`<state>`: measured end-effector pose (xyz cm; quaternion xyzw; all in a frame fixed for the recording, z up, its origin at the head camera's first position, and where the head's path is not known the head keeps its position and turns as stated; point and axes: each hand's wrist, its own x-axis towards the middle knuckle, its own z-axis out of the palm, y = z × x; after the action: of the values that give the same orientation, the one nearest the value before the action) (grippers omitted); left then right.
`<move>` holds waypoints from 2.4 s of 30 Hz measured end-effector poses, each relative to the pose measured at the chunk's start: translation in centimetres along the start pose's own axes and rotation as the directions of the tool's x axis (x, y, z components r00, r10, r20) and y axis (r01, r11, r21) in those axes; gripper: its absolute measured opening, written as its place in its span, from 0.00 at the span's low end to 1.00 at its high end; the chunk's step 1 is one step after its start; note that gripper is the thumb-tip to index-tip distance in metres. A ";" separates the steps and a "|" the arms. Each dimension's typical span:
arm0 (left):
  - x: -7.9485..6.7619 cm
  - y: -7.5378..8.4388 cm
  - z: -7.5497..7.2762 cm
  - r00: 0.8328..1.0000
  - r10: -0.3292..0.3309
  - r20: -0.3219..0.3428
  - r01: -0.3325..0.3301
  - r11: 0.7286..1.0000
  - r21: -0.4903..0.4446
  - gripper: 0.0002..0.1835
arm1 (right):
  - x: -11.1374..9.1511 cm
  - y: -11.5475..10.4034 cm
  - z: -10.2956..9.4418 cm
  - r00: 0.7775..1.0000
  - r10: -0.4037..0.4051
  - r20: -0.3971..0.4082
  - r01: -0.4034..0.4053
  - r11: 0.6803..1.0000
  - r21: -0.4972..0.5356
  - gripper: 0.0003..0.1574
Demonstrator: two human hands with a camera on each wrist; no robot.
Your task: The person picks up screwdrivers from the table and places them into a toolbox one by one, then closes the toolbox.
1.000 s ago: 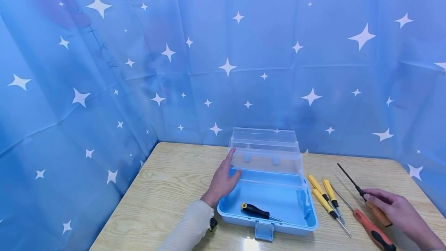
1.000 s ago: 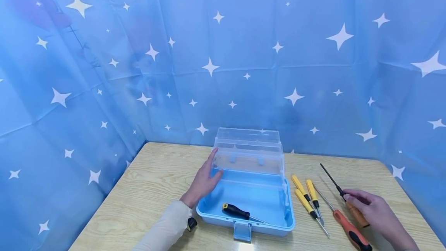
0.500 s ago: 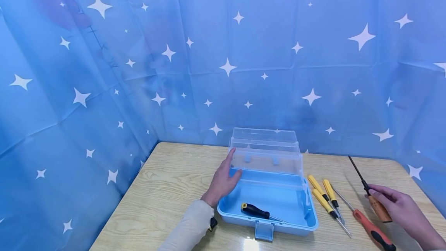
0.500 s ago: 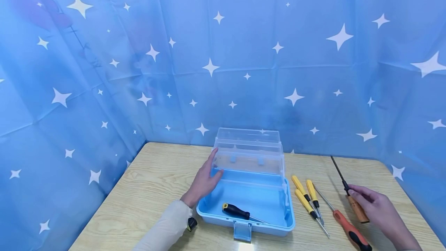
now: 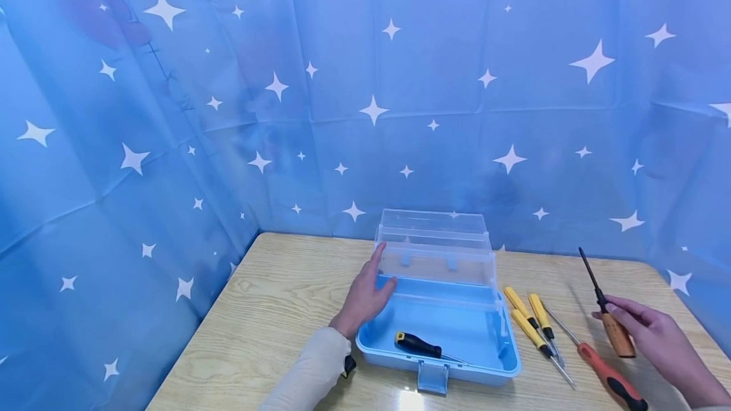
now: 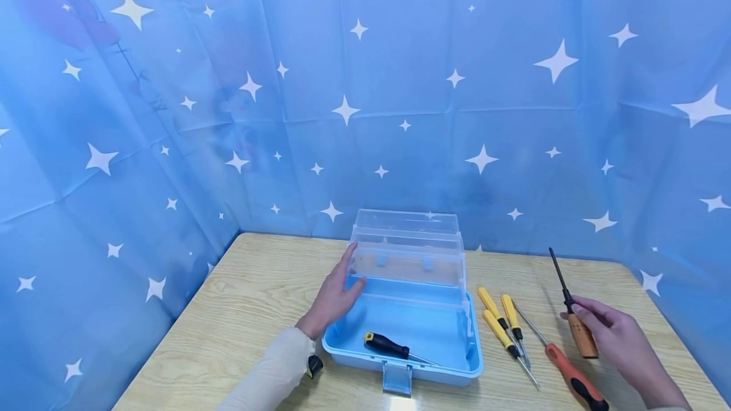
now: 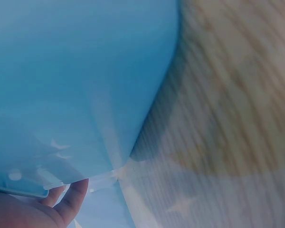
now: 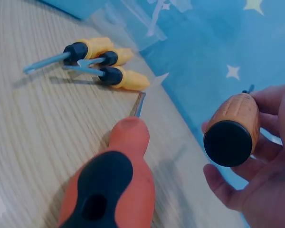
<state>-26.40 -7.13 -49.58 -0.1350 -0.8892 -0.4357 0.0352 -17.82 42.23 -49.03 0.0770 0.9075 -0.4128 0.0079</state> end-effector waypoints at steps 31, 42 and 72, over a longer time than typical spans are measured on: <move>0.0 0.0 -0.1 1.000 0.011 0.012 -0.011 1.000 -0.010 0.40 | -0.4 -1.8 1.0 0.983 -0.165 0.078 0.110 0.879 0.464 0.16; 0.0 0.0 0.0 1.000 0.001 0.011 -0.001 1.000 -0.002 0.40 | -0.6 -3.6 1.5 0.991 -0.117 0.064 0.087 0.931 0.356 0.14; 0.1 -0.2 -0.1 1.000 0.014 0.016 -0.014 1.000 0.010 0.40 | -0.9 -7.4 2.2 0.961 -0.264 0.081 0.231 0.930 0.285 0.22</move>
<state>-26.51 -7.30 -49.63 -0.1443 -0.8908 -0.4298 0.0318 -18.18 35.69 -44.84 -0.0622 0.8424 -0.5353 -0.0013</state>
